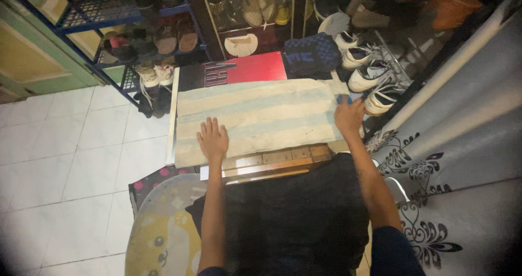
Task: The person rubs a small rectangular mat with a handheld cleaning tool, then unfolds a white striped towel and continues the same rubbing motion across the towel's surface.
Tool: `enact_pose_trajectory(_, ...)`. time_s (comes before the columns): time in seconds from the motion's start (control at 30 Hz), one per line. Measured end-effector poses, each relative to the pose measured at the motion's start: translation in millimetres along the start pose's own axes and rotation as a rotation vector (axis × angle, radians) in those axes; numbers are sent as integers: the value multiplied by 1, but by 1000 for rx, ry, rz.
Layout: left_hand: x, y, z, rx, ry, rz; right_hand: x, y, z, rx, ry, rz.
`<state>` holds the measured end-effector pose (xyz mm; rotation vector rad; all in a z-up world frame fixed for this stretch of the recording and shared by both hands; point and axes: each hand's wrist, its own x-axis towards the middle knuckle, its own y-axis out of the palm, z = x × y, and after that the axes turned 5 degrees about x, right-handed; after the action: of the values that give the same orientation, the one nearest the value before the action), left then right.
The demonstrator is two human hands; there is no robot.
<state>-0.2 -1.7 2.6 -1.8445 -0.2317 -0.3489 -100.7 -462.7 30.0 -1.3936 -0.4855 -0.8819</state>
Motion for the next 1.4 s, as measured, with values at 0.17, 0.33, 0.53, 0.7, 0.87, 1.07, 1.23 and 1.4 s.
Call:
enact_pose_trajectory(0.17, -1, -2, -2, 19, -8, -2, 20, 15, 110, 269, 60, 160)
enact_pose_trajectory(0.33, -3, -6, -3, -7, -14, 2, 6, -29, 297, 606, -120, 477)
enact_pose_trajectory(0.53, 0, -4, -3, 31, -24, 35, 10, 8, 294, 668, -259, 389)
enact_pose_trajectory(0.7, -4, -11, -7, 13, -31, 40, 41, 60, 141, 706, 315, 382)
enact_pose_trajectory(0.87, -6, -15, -10, 21, -49, 51, 41, 66, 2, 127, -47, 185)
enact_pose_trajectory(1.07, -3, -19, -13, 3, -61, 31, 48, 68, 33, 67, 20, 70)
enact_pose_trajectory(1.23, -2, -19, -12, -9, -36, 15, 46, 70, 197, 528, -28, 222)
enact_pose_trajectory(1.4, -5, -23, -15, -1, -45, -1, 39, 60, 271, 627, -269, 218)
